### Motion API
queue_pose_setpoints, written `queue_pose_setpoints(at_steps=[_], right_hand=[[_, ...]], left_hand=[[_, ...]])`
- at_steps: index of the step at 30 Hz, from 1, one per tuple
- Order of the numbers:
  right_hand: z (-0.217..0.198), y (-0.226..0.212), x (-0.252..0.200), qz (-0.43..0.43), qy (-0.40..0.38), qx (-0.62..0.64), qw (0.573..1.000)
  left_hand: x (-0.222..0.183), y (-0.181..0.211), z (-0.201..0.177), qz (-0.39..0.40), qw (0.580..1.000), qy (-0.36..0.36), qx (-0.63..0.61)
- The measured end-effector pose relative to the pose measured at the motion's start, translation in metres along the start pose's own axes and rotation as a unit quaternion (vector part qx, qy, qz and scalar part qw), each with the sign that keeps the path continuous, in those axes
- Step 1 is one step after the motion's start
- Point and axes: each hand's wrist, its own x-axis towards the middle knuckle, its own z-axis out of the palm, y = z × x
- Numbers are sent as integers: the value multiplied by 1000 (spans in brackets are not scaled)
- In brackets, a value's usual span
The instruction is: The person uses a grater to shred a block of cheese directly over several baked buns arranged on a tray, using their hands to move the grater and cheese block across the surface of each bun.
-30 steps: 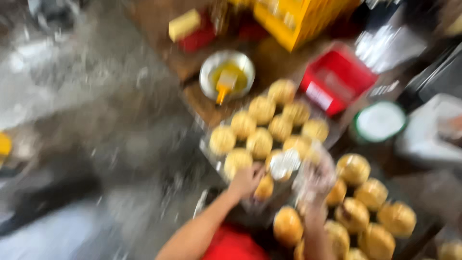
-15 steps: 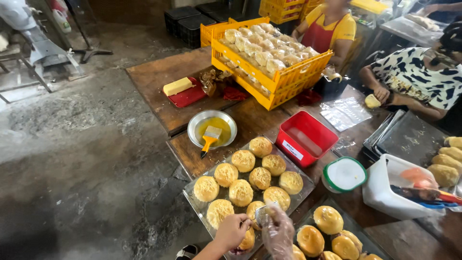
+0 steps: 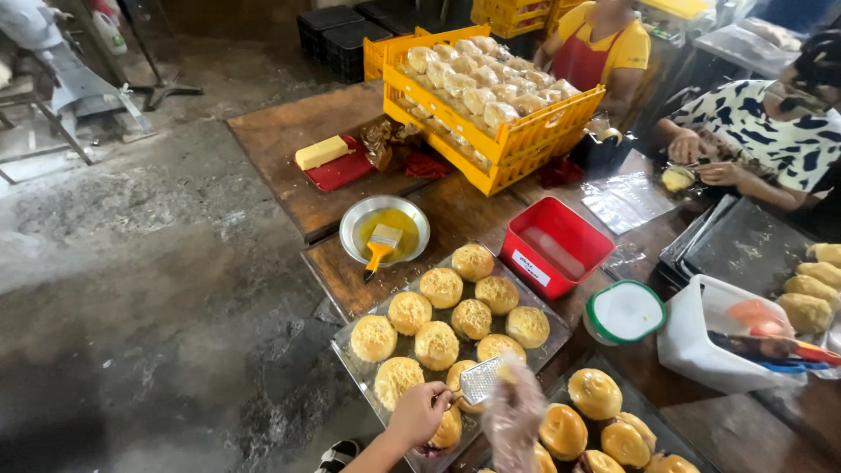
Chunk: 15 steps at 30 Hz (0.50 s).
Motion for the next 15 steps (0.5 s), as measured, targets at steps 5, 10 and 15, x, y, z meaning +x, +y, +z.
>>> queue_pose_setpoints(at_steps=[5,10,15], right_hand=[[-6,-27,14,-59,8,84,995],[-6,-11,2,-49,18,50,997],[-1,-2,13,-22,70,145,987]], left_hand=[[7,7,-6,-44,999,-15,25],[0,6,-2,-25,999,-13,16],[10,-3,-3,-20,1000,0,-18]])
